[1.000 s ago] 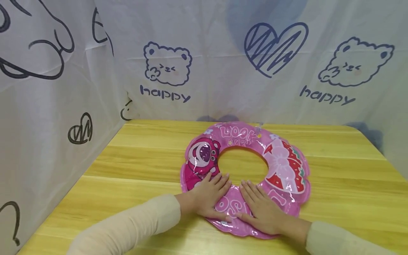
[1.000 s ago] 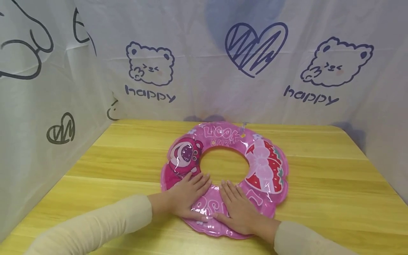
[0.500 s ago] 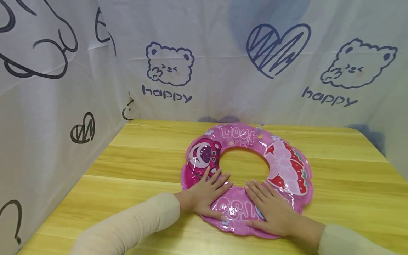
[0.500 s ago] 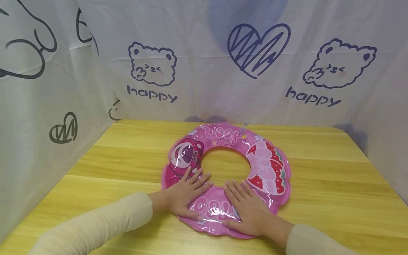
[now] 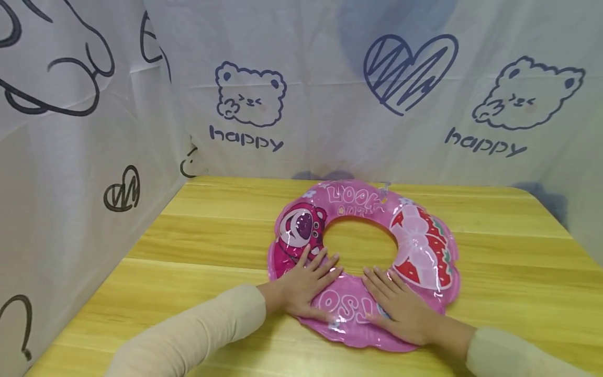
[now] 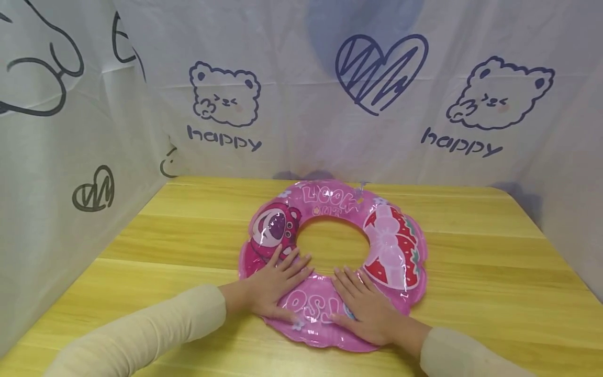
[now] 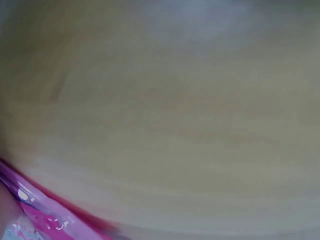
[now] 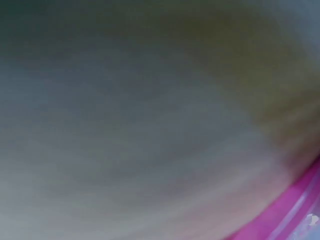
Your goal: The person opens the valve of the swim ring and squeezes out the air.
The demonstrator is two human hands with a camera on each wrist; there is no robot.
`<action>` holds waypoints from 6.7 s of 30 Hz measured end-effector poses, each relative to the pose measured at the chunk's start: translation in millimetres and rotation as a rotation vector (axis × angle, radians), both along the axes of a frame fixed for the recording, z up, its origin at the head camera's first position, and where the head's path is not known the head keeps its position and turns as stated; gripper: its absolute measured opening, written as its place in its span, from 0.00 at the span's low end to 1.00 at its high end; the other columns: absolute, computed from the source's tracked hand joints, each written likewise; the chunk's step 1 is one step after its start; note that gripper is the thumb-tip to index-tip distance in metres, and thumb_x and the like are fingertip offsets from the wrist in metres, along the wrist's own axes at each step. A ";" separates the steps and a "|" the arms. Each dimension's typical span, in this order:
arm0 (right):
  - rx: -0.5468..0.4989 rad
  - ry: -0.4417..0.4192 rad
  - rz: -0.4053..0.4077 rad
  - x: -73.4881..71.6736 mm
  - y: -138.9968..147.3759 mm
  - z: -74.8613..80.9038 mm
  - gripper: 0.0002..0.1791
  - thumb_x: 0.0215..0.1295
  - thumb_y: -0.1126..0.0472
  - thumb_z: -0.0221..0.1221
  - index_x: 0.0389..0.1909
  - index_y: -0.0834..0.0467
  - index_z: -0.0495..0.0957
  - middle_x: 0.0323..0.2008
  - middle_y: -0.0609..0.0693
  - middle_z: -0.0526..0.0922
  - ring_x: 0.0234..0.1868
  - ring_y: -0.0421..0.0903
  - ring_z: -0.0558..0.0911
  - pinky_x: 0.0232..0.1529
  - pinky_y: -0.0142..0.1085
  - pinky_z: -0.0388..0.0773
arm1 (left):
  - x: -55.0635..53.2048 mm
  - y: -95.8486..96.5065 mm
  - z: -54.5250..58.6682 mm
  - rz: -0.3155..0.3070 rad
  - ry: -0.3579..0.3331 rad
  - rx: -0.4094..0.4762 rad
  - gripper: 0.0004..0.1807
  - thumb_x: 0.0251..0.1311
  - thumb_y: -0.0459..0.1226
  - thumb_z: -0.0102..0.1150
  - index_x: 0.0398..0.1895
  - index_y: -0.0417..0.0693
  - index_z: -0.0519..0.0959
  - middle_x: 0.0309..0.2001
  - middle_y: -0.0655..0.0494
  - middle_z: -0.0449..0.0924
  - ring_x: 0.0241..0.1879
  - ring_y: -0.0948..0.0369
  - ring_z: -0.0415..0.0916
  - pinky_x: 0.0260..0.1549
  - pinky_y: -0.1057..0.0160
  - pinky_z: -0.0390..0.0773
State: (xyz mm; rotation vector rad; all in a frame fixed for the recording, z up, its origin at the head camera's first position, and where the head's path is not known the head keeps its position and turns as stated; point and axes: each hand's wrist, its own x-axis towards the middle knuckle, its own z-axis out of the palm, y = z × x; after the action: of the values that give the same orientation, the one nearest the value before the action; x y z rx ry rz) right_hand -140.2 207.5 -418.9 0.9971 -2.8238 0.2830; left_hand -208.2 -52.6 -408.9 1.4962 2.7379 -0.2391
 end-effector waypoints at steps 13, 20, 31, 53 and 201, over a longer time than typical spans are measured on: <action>0.013 0.015 -0.006 -2.1 2.9 0.3 0.36 0.66 0.42 0.48 0.68 0.60 0.59 0.70 0.55 0.59 0.69 0.58 0.58 0.68 0.25 0.18 | -1.4 2.3 0.7 0.030 -0.016 0.004 0.48 0.55 0.70 0.38 0.74 0.57 0.44 0.75 0.53 0.36 0.74 0.48 0.31 0.68 0.40 0.30; 0.148 0.212 -0.010 -3.8 4.0 2.0 0.38 0.64 0.34 0.44 0.66 0.56 0.64 0.68 0.53 0.63 0.69 0.55 0.61 0.72 0.38 0.21 | 0.1 2.2 4.0 0.032 -0.006 -0.023 0.50 0.54 0.71 0.37 0.74 0.56 0.43 0.75 0.53 0.35 0.74 0.48 0.31 0.69 0.41 0.31; 0.091 0.275 -0.102 -12.1 37.6 -0.2 0.52 0.55 0.27 0.47 0.70 0.60 0.54 0.69 0.60 0.60 0.74 0.53 0.46 0.73 0.42 0.26 | -6.5 -15.0 12.7 0.061 0.010 0.069 0.55 0.48 0.73 0.43 0.74 0.54 0.43 0.75 0.46 0.35 0.73 0.45 0.30 0.66 0.35 0.34; 0.024 -0.119 -0.160 -14.2 36.0 3.4 0.48 0.59 0.34 0.50 0.70 0.63 0.52 0.72 0.61 0.49 0.74 0.58 0.42 0.65 0.42 0.09 | -12.0 -15.3 5.5 0.097 -0.099 0.022 0.50 0.51 0.70 0.44 0.74 0.60 0.44 0.75 0.48 0.35 0.73 0.43 0.29 0.63 0.30 0.31; -0.092 -0.180 -0.115 -8.5 -18.0 46.7 0.38 0.68 0.44 0.46 0.70 0.64 0.52 0.72 0.59 0.51 0.73 0.59 0.48 0.71 0.51 0.43 | -4.1 14.4 31.4 0.080 -0.109 0.138 0.48 0.62 0.65 0.34 0.72 0.38 0.44 0.74 0.42 0.41 0.73 0.50 0.39 0.71 0.46 0.40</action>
State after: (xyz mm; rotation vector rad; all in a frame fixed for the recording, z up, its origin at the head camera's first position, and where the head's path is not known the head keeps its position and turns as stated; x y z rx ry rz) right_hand -148.7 189.5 -372.2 0.8256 -2.9819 0.5088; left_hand -212.3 -38.2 -377.5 1.3784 2.7698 0.0326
